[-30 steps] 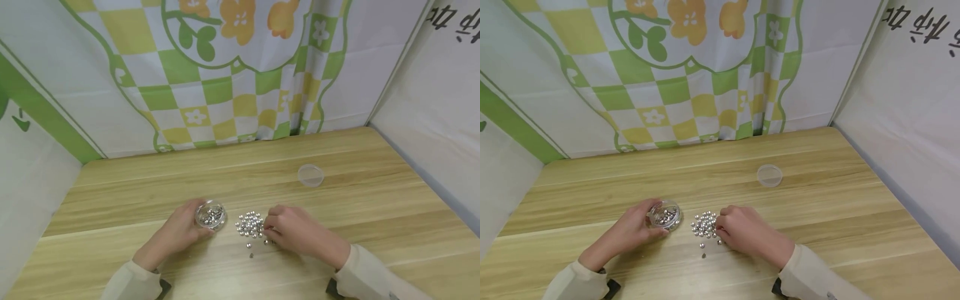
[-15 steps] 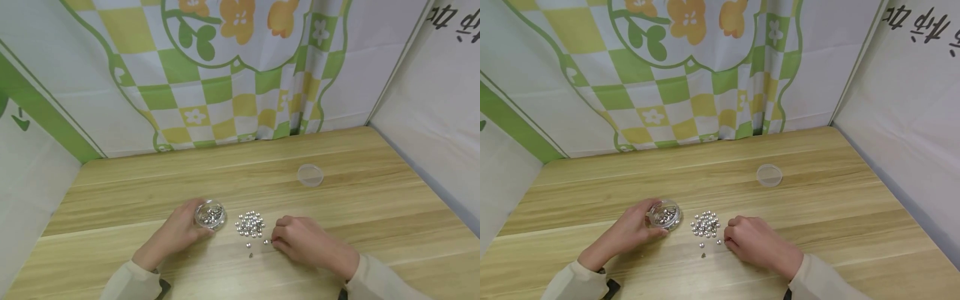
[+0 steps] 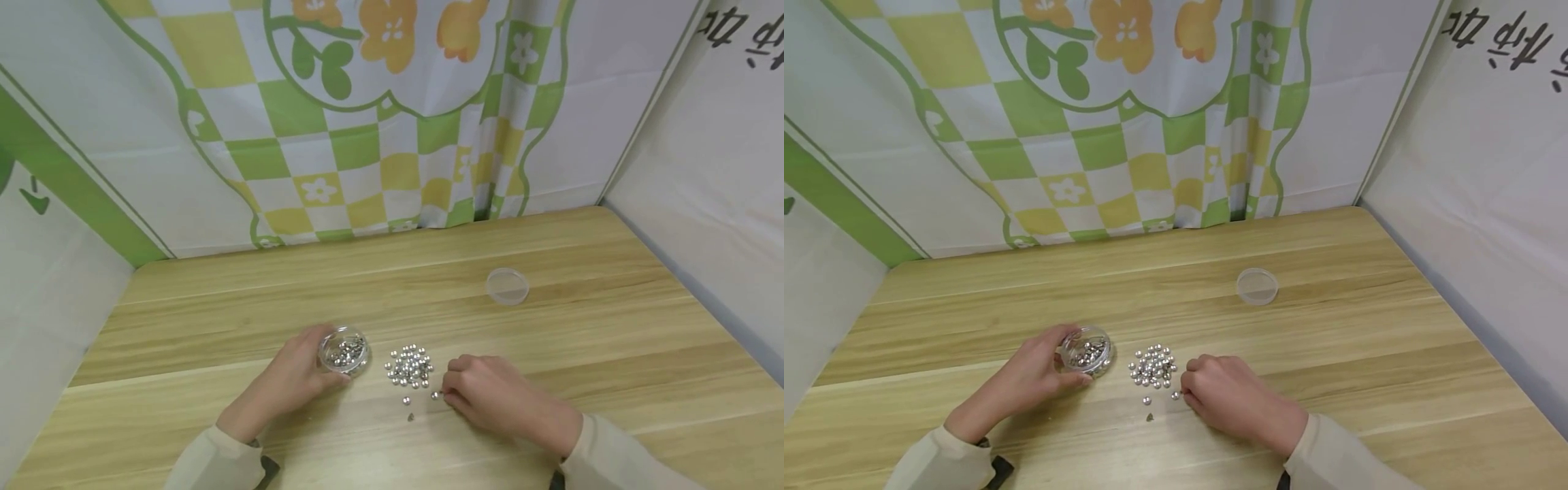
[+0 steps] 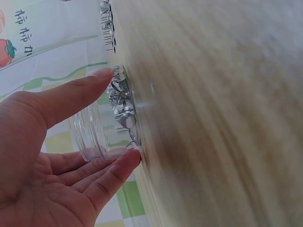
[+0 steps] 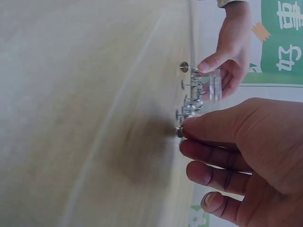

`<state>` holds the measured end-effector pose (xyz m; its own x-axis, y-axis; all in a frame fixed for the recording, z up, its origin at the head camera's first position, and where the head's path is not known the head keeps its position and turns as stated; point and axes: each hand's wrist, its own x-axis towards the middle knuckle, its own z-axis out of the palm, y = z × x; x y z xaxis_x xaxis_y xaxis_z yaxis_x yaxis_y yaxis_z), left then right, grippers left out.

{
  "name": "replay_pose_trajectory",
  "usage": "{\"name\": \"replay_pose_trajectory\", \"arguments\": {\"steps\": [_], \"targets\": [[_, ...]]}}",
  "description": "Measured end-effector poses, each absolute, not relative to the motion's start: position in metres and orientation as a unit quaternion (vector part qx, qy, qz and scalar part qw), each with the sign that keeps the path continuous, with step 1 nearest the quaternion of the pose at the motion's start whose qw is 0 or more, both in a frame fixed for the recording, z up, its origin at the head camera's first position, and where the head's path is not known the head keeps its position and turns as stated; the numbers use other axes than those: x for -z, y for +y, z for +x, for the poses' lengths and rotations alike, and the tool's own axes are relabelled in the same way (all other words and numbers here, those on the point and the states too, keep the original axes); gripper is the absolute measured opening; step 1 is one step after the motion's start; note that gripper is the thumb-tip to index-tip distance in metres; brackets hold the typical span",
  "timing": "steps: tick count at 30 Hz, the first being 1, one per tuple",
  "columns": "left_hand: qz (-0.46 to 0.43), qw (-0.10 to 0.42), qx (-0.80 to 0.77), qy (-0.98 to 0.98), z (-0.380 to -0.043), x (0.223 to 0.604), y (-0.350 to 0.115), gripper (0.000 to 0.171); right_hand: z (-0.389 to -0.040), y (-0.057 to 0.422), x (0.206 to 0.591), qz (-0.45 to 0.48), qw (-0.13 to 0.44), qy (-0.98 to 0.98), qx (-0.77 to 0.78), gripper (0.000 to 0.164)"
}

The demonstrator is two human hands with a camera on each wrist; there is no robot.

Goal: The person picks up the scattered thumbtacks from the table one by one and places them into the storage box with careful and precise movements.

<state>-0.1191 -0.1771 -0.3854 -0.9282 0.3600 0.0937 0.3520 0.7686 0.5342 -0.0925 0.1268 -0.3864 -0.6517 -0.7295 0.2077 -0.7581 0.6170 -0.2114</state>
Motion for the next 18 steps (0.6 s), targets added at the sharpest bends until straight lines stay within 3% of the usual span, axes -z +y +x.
{"name": "replay_pose_trajectory", "arguments": {"steps": [10, 18], "targets": [[0.195, 0.002, -0.282, 0.939, -0.119, 0.385, -0.176, 0.076, -0.101, 0.119, 0.37, 0.414, 0.074, -0.894, -0.155, 0.006], [0.193, 0.001, -0.285, 0.939, -0.119, 0.385, -0.178, 0.075, -0.125, 0.075, 0.357, 0.419, 0.073, -0.888, -0.172, 0.008]]}}
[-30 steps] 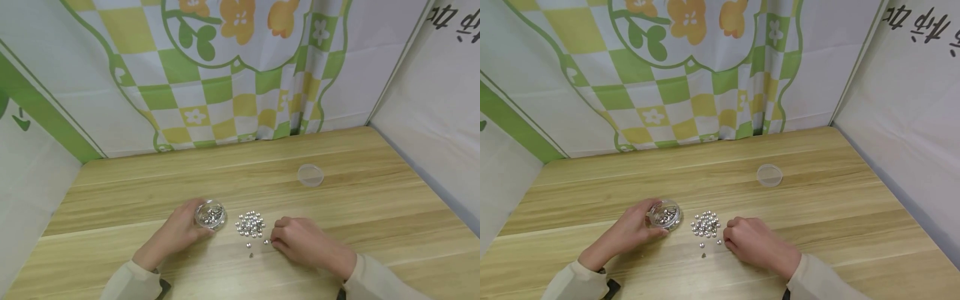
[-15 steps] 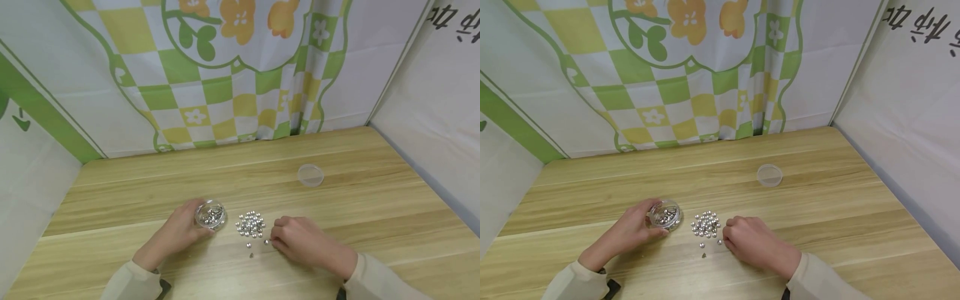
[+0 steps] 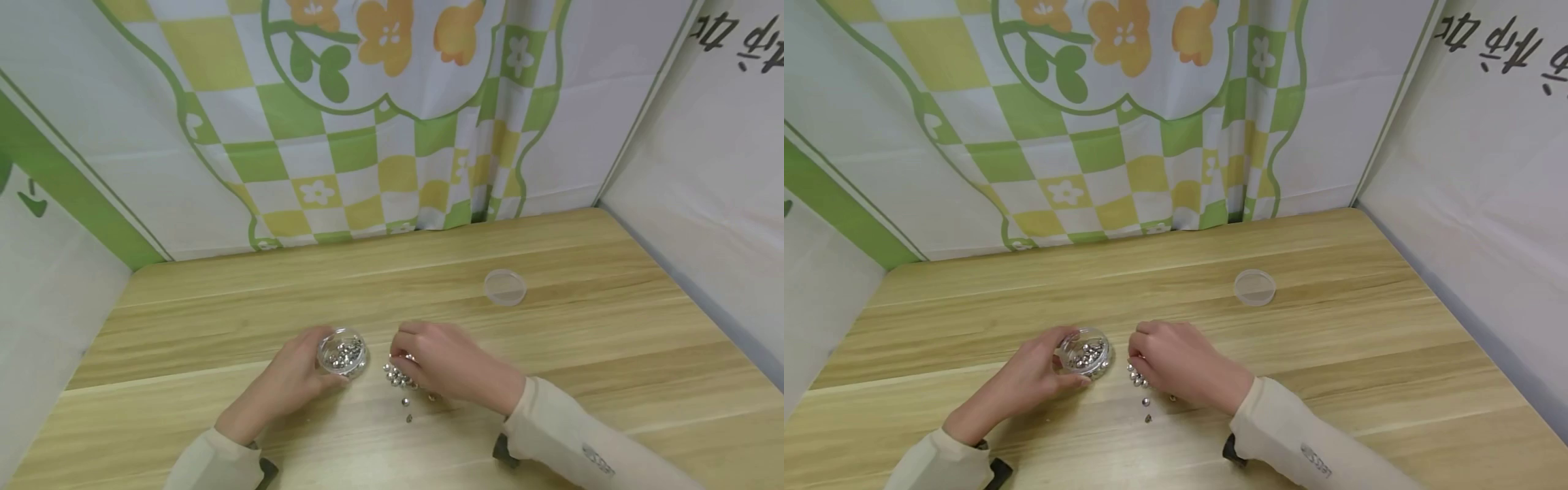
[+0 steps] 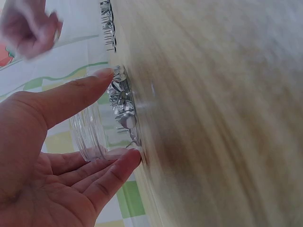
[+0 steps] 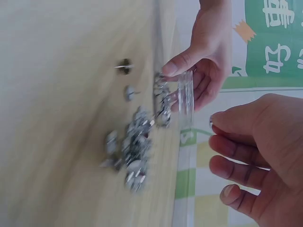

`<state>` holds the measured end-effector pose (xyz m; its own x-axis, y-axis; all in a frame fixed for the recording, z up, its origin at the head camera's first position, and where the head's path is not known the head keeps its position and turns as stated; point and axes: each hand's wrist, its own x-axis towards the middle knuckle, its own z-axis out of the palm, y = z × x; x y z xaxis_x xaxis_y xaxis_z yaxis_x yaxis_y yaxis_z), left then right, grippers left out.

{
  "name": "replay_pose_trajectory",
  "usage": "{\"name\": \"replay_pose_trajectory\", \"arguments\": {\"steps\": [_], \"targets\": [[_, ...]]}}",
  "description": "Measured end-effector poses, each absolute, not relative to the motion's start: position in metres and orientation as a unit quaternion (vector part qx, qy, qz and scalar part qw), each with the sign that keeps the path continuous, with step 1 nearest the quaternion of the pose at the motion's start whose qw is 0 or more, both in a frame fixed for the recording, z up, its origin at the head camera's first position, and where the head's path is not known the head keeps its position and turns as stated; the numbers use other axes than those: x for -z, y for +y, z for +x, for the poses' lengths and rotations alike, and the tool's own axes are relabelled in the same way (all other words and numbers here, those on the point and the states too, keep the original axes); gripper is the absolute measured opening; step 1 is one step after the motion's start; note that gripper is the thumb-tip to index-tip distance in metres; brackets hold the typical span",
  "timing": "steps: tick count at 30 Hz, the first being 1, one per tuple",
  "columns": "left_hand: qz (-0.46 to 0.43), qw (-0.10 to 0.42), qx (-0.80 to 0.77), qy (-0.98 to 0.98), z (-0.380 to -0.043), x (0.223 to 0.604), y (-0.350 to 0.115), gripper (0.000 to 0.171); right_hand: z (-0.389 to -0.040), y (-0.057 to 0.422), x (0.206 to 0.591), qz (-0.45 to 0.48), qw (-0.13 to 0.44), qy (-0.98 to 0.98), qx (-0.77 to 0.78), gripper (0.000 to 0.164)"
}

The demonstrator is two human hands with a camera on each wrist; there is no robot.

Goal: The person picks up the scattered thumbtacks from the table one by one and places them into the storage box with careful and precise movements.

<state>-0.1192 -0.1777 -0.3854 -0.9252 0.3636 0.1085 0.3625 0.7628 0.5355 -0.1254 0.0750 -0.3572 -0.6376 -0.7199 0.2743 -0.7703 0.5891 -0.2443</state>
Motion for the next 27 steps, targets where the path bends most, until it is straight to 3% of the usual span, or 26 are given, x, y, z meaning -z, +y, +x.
{"name": "replay_pose_trajectory", "arguments": {"steps": [11, 27], "targets": [[0.202, -0.001, -0.278, 0.939, -0.12, 0.387, -0.18, 0.074, -0.164, 0.016, 0.361, 0.433, 0.096, -0.879, -0.174, 0.01], [0.204, -0.004, -0.27, 0.941, -0.12, 0.389, -0.181, 0.075, -0.169, 0.009, 0.367, 0.429, 0.103, -0.882, -0.167, 0.013]]}}
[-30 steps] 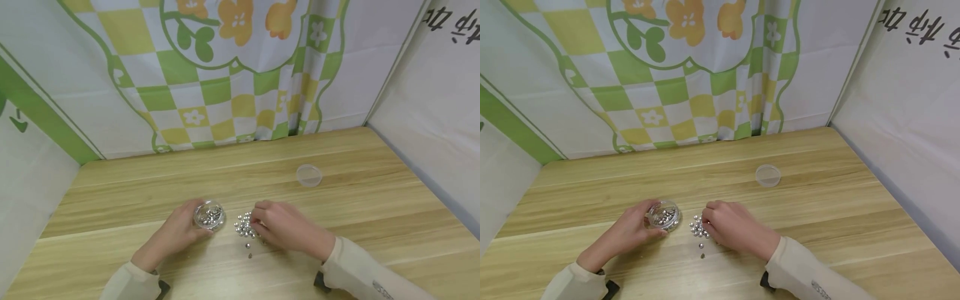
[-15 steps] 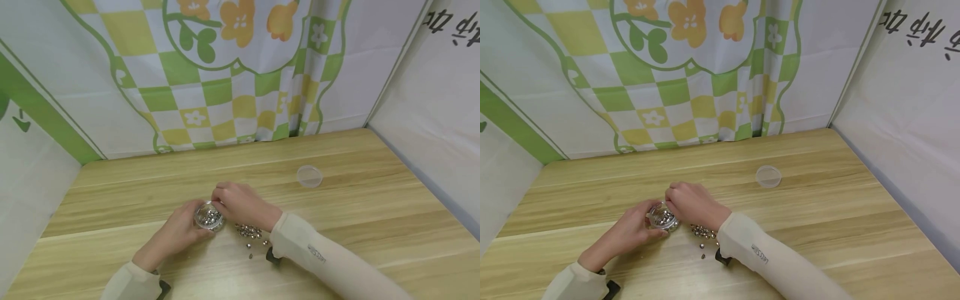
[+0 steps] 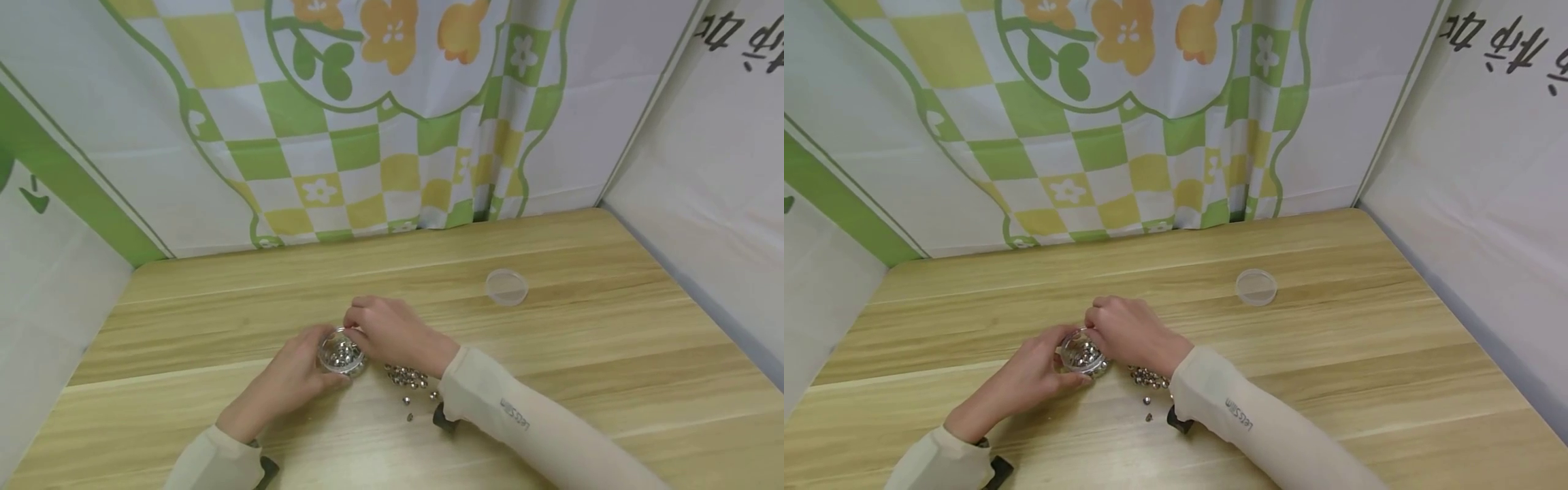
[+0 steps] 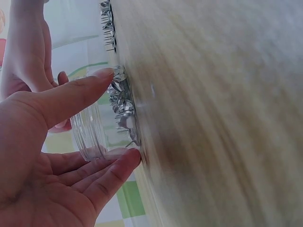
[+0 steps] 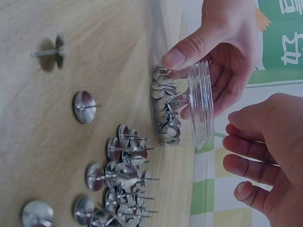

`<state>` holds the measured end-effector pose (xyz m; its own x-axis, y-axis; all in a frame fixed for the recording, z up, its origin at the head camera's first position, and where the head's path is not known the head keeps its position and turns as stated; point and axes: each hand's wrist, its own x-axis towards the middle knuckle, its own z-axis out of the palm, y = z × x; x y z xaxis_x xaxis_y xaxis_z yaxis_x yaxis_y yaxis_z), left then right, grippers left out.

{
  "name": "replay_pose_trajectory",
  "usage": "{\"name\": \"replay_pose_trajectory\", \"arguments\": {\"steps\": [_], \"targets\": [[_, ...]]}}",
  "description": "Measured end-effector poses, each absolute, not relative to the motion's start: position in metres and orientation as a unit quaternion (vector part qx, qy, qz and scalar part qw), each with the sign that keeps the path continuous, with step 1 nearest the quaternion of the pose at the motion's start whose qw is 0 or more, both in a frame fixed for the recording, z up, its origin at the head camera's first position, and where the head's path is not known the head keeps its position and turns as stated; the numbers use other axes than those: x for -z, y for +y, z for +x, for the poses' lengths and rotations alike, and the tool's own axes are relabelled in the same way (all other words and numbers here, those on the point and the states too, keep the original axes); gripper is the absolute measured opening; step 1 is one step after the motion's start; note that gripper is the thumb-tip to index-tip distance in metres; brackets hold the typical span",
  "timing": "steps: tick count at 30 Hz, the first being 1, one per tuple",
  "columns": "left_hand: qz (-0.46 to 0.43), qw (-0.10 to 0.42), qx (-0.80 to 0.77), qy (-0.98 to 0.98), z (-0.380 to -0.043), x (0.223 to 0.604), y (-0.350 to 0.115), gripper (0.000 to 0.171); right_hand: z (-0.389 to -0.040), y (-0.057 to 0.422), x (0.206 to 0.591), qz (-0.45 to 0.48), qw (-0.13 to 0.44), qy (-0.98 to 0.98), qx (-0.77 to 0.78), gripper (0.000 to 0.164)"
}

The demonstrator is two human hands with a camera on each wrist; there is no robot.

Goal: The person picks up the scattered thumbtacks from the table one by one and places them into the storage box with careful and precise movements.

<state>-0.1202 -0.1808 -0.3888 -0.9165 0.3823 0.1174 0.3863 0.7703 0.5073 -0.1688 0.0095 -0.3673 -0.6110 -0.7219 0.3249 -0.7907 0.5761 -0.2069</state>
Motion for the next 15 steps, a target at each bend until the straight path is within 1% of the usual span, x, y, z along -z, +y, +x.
{"name": "replay_pose_trajectory", "arguments": {"steps": [6, 10, 15], "targets": [[-0.193, -0.004, 0.275, -0.942, -0.12, 0.388, -0.179, 0.076, -0.16, 0.027, 0.365, 0.424, 0.102, -0.88, -0.186, 0.012], [-0.188, -0.01, 0.283, -0.94, -0.12, 0.388, -0.178, 0.077, -0.149, 0.048, 0.363, 0.424, 0.109, -0.879, -0.187, 0.01], [-0.188, -0.009, 0.282, -0.941, -0.119, 0.386, -0.178, 0.079, -0.134, 0.076, 0.363, 0.408, 0.098, -0.889, -0.182, 0.007]]}}
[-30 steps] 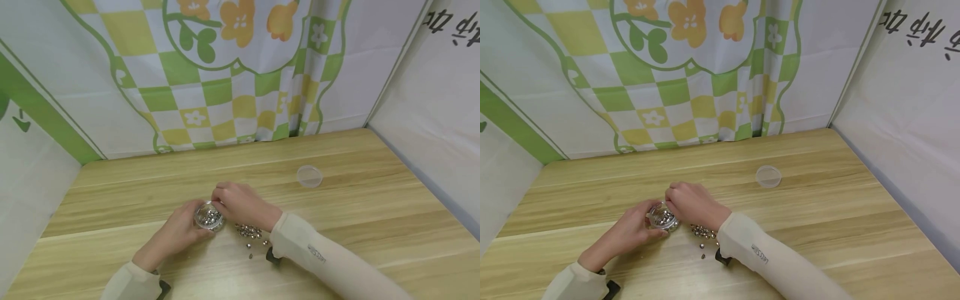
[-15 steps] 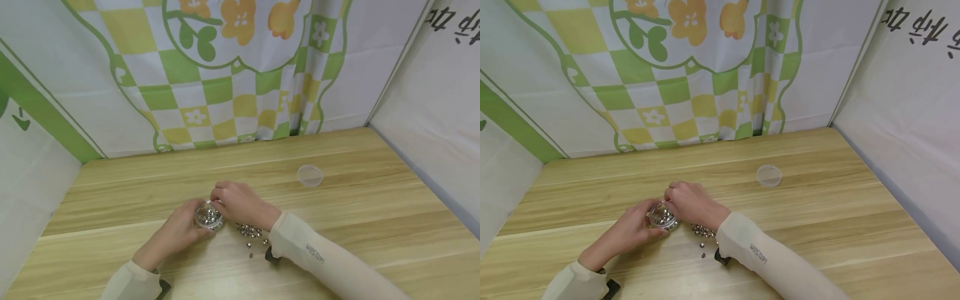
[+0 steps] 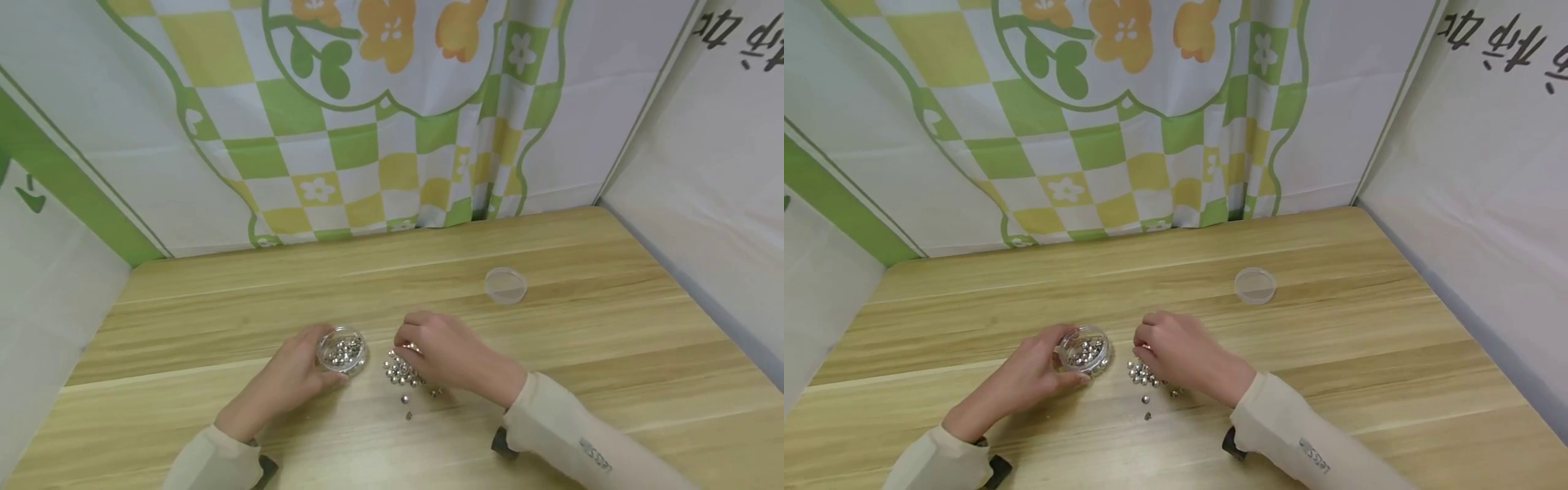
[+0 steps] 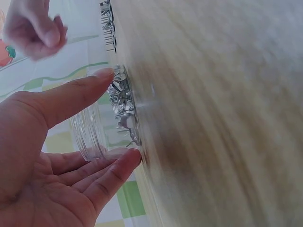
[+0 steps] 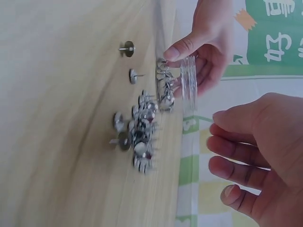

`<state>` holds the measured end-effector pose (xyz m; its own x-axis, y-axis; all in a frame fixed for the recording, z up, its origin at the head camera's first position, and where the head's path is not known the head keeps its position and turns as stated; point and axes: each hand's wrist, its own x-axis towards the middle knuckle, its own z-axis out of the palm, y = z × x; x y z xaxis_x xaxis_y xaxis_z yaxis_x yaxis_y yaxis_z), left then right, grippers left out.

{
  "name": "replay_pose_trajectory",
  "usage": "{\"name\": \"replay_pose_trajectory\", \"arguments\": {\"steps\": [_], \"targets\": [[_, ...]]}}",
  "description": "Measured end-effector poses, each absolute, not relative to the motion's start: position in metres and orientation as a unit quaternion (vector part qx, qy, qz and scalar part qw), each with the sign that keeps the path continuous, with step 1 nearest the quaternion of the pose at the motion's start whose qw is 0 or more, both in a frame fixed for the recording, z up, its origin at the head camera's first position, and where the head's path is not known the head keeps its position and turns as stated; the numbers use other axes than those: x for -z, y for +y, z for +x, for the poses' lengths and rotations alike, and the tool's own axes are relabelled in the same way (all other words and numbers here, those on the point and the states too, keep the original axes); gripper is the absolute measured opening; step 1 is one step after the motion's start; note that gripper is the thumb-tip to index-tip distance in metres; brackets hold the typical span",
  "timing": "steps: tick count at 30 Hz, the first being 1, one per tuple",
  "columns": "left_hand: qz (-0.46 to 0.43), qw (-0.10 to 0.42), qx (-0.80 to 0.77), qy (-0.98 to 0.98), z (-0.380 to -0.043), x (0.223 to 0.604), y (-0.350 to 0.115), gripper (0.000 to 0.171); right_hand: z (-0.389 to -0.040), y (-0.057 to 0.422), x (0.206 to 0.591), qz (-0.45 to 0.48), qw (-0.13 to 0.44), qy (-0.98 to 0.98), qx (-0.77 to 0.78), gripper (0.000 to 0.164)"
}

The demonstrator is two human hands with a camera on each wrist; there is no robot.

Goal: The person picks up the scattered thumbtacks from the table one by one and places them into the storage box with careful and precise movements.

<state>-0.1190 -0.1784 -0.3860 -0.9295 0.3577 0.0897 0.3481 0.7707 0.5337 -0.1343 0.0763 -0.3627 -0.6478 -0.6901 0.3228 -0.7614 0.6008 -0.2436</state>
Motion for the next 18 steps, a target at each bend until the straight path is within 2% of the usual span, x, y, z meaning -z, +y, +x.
{"name": "replay_pose_trajectory", "arguments": {"steps": [7, 18], "targets": [[0.196, -0.001, -0.277, 0.941, -0.119, 0.387, -0.178, 0.077, -0.118, 0.104, 0.366, 0.412, 0.084, -0.89, -0.175, 0.004], [0.199, 0.0, -0.28, 0.939, -0.119, 0.387, -0.179, 0.076, -0.103, 0.117, 0.37, 0.441, 0.069, -0.883, -0.144, 0.007]]}}
